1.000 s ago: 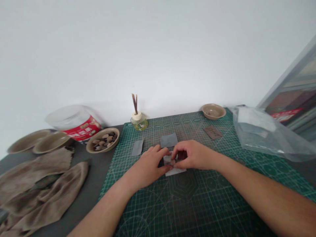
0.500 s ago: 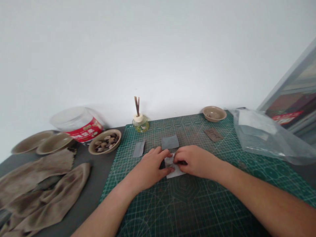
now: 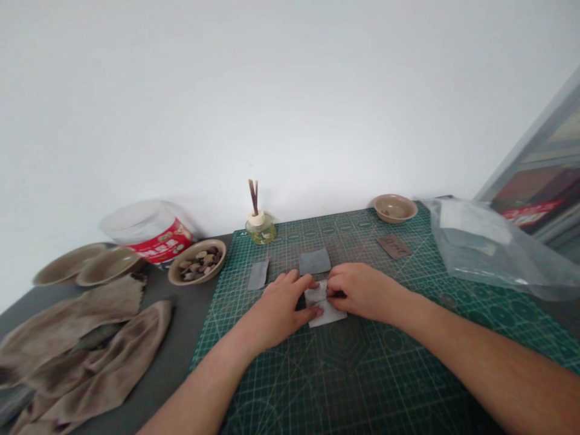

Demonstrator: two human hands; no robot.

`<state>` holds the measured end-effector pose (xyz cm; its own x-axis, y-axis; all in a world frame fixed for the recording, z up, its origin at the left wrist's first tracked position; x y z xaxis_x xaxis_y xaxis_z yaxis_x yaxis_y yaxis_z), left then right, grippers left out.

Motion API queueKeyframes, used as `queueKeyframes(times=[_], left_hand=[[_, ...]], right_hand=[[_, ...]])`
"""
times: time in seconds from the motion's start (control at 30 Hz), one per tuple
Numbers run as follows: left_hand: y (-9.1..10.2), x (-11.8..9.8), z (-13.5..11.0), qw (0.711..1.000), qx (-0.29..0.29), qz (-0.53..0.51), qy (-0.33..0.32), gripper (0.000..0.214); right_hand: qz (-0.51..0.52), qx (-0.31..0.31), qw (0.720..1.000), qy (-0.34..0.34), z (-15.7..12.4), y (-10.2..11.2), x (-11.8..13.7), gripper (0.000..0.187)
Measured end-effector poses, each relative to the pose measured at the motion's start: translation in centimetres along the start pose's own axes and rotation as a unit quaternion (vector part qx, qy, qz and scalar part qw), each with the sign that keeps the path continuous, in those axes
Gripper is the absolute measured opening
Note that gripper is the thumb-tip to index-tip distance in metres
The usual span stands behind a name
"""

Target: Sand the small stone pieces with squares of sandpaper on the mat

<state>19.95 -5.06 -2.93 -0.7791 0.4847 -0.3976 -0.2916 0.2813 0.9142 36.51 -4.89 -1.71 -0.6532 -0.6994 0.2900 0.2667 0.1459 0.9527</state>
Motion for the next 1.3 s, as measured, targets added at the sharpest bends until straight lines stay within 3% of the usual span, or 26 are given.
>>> queueKeyframes(times=[0.23,0.4,0.5,0.67,0.87,1.07,1.2,1.3], left_hand=[[0.0,0.0,0.0,1.000,-0.002,-0.002,0.003,0.039],[-0.1,0.2,0.1,1.000,-0.007,0.003,-0.007,0.037],[-0.1,0.3,0.1,1.000,-0.002,0.002,-0.007,0.036],[-0.2,0.4,0.1,1.000,-0.004,-0.003,-0.009,0.037],[-0.2,0.3,0.0,1.000,-0.010,-0.001,-0.011,0.037],[-0.2,0.2,0.1,1.000,-0.009,-0.001,-0.012,0.036],[-0.1,0.2,0.0,1.000,-0.008,0.004,-0.014,0.036],[-0.1,0.3,0.0,1.000,-0.008,-0.001,-0.016,0.038]], right_hand=[[0.004,0.021,0.999,0.030,0.0,-0.1,0.2,0.008],[-0.004,-0.013,0.999,0.029,0.1,-0.1,0.2,0.009],[0.021,0.013,0.998,0.060,0.0,-0.2,0.3,0.006],[0.001,0.000,1.000,0.021,0.1,0.1,-0.5,0.004],[0.006,0.019,0.998,0.065,0.0,0.0,0.1,0.009],[-0.013,-0.012,0.999,0.033,0.4,0.0,-0.4,0.008],[0.013,0.023,0.996,0.080,0.1,-0.1,0.4,0.009],[0.025,0.041,0.996,0.074,-0.3,0.1,0.0,0.004]])
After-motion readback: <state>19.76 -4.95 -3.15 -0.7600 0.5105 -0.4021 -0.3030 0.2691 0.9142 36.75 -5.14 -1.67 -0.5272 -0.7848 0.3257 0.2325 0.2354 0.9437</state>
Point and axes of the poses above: each hand's wrist, its own z-axis towards the middle knuckle, its own y-axis out of the back of the hand, x = y × z, the point moved 4 cm from there along z, towards the middle knuckle, and after that the axes turned 2 degrees about -z, right-handed, at the moved point
